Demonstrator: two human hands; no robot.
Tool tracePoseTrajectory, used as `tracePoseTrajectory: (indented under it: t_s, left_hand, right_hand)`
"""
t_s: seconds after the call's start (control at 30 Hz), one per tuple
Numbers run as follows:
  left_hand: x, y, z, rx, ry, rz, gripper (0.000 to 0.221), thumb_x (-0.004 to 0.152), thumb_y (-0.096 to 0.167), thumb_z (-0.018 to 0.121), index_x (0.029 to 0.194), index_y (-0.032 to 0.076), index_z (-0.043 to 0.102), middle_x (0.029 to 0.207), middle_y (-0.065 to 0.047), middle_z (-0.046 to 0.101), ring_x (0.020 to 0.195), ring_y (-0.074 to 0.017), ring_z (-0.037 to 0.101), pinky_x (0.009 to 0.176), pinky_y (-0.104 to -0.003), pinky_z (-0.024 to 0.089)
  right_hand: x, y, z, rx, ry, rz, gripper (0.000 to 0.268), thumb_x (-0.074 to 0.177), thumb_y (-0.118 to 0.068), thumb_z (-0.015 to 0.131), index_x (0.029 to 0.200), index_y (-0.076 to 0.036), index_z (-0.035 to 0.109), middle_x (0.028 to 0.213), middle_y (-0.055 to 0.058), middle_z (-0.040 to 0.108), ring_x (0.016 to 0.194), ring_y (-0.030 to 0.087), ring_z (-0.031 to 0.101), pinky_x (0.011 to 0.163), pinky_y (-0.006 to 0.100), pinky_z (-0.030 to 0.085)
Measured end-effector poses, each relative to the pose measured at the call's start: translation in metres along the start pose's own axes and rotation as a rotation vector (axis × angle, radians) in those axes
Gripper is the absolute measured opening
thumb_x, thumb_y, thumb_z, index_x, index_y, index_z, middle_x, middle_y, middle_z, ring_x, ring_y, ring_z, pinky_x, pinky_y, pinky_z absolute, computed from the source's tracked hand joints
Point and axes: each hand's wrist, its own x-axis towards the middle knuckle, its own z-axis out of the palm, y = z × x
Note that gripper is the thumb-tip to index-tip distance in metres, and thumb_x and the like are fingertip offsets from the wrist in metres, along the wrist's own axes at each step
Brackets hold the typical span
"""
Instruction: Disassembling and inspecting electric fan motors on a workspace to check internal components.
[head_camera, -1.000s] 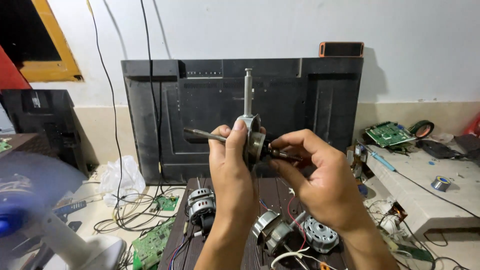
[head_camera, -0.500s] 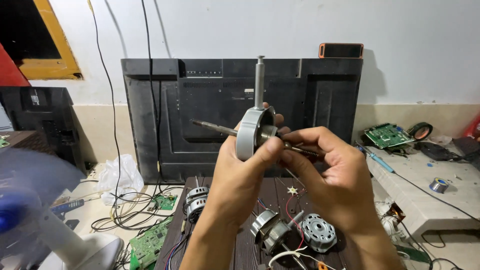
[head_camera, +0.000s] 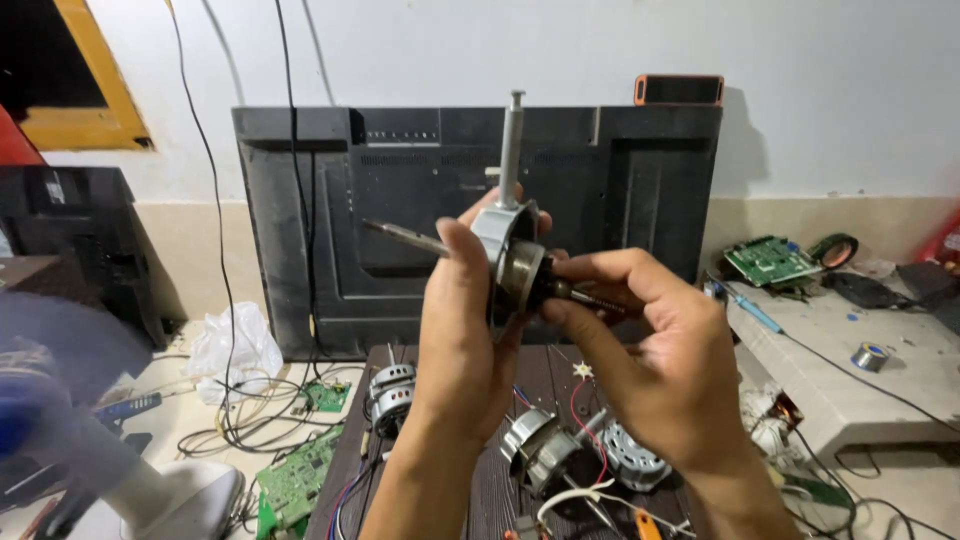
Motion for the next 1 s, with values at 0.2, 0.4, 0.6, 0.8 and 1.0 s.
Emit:
tracePoseTrajectory:
  t_s: [0.2,0.4,0.6,0.8,1.0]
  left_hand:
    - [0.000,0.001,0.003,-0.210,0.106,0.062,0.055,0.095,0.055,0.053,0.120,0.006,0.061,0.105,-0.009,0.063,0.088,-0.0136,0.060,0.079,-0.031,0.048]
    - [0.008,0.018,-0.019,-0.267,0.183,0.178,0.046,0.091,0.049,0.060,0.109,0.008,0.053,0.096,-0.011,0.061,0.073,-0.0114,0.059,0.050,-0.022,0.051]
    - [0.007,0.040,-0.022,-0.288,0.294,0.292,0.070,0.079,0.047,0.067,0.127,0.003,0.043,0.106,-0.018,0.054,0.078,-0.0172,0.060,0.054,-0.023,0.056]
    - [0.003,0.051,-0.014,-0.282,0.453,0.233,0.081,0.069,0.048,0.066,0.138,0.011,0.044,0.105,-0.013,0.058,0.083,-0.0179,0.059,0.065,-0.030,0.053]
    - [0.001,0.050,-0.012,-0.280,0.463,0.214,0.073,0.068,0.049,0.066,0.127,0.010,0.048,0.101,-0.012,0.059,0.074,-0.0169,0.061,0.061,-0.029,0.052]
  right_hand:
    - [0.000,0.011,-0.002,-0.158,0.021,-0.128,0.025,0.091,-0.009,0.074,0.113,-0.002,0.067,0.080,0.005,0.072,0.054,0.009,0.054,0.044,0.021,0.040]
    - [0.002,0.011,-0.016,-0.084,0.089,-0.181,0.022,0.096,0.005,0.070,0.116,0.010,0.060,0.090,0.014,0.070,0.075,0.016,0.066,0.066,0.021,0.052]
    - [0.018,0.062,-0.002,-0.148,-0.193,-0.043,0.018,0.085,-0.007,0.077,0.101,-0.001,0.075,0.068,0.005,0.071,0.050,0.009,0.055,0.044,0.022,0.043]
    - [0.001,0.172,0.043,-0.662,-0.768,0.571,0.023,0.075,-0.016,0.080,0.097,-0.014,0.081,0.085,0.001,0.080,0.074,0.016,0.074,0.073,0.032,0.058]
    - [-0.016,0.210,0.060,-0.752,-0.787,0.596,0.017,0.074,-0.022,0.082,0.090,-0.017,0.082,0.091,-0.001,0.080,0.085,0.019,0.075,0.083,0.036,0.059]
